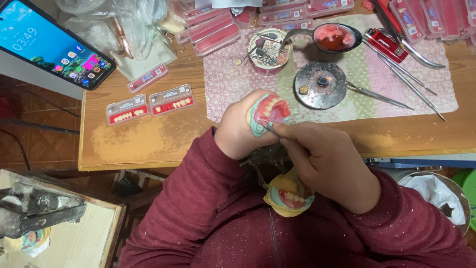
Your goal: The person uses a rotary tool to grind a small object, then switches to a dental model. They use a metal tool to apply and shape a red substance on the model's teeth. The person also handles a small bottle and a container of artificial teeth.
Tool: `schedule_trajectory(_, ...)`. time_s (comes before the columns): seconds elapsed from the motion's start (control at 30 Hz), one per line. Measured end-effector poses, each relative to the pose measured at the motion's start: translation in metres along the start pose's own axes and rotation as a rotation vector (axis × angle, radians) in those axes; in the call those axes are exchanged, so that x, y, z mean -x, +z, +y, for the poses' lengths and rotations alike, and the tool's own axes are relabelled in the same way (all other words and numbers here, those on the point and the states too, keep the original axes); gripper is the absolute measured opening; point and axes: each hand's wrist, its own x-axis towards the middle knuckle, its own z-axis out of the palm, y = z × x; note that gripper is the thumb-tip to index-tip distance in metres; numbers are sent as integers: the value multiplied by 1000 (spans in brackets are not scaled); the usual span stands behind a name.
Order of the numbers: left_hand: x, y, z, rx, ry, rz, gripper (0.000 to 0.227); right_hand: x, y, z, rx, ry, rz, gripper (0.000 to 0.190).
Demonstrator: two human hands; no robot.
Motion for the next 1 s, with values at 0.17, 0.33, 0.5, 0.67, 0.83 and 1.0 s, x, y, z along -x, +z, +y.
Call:
schedule_trajectory(0.17, 0, 1, 3, 42, -27, -7, 53, -4, -2, 2, 1, 26, -24, 20)
schedule_trajectory(0.33, 0, 2, 3, 95, -82, -20, 51, -10, -10, 0, 1, 7, -61, 22)
schedule_trajectory(0.5, -1, 2, 1, 94, -60, -23, 52, -13, -13, -2, 117, -126, -64, 21)
schedule_trajectory(0.67, -1, 1, 0, 89, -65, -26, 52, -18, -18, -6, 132, -179, -68, 18)
schedule_trajectory(0.83, -1, 2, -3, 84, -45, -36, 53, -20, -20, -7, 157, -208, -75, 11)
schedule_trajectory(1.0, 0, 3, -3, 104, -47, -36, 52, -21, -20, -8, 205, -210, -97, 8)
